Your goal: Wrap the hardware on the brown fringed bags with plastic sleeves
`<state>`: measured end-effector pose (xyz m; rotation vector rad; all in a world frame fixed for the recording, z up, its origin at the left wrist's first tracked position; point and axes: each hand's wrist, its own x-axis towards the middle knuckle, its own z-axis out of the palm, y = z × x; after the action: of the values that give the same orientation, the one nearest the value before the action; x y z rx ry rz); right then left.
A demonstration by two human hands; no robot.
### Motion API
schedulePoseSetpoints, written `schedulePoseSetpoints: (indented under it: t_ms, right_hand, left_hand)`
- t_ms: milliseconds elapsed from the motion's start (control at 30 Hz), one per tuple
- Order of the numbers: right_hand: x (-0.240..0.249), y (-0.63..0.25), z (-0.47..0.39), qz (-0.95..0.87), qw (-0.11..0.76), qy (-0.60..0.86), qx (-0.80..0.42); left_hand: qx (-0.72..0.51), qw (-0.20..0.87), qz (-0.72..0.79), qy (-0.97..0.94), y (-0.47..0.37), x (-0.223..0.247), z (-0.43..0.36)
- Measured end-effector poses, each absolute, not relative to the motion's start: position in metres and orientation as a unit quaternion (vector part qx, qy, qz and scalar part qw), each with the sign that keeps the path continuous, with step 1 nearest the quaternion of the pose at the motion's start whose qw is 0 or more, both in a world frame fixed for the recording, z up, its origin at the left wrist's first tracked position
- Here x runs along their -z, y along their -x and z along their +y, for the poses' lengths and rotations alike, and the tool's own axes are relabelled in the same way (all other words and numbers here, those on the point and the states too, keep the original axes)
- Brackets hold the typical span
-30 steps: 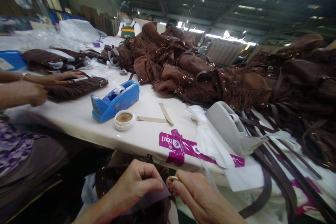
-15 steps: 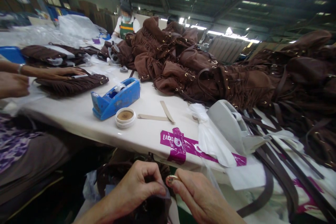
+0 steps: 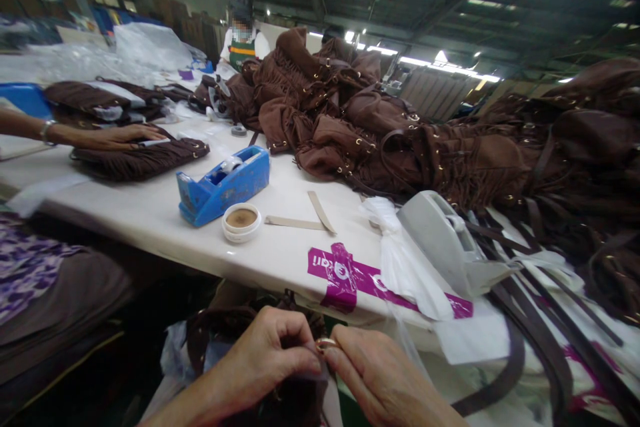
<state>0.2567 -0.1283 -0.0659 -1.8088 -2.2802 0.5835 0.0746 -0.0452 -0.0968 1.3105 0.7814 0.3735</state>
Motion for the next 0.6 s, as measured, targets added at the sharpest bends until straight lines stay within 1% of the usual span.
schedulePoseSetpoints:
  t_ms: [233,533,600]
  right_hand:
    - [0.057,-0.257,-0.128,-0.763,0.053,0.611,-0.203]
    - [0.043,-0.248,-0.121,-0.721,-0.029,0.621,-0.306]
    - [0.037,-0.247,-0.121,-0.698,-0.01,0.628,-0.342]
  left_hand:
    - [-0.167,0.701,0.345,-0.602,-0.072,0.095,-0.046]
    - [-0.139,0.698,0.347,-0.611,-0.071,0.091,-0.048]
    - [-0.124,0.686,0.349,-0.627,-0.071,0.089,-0.047]
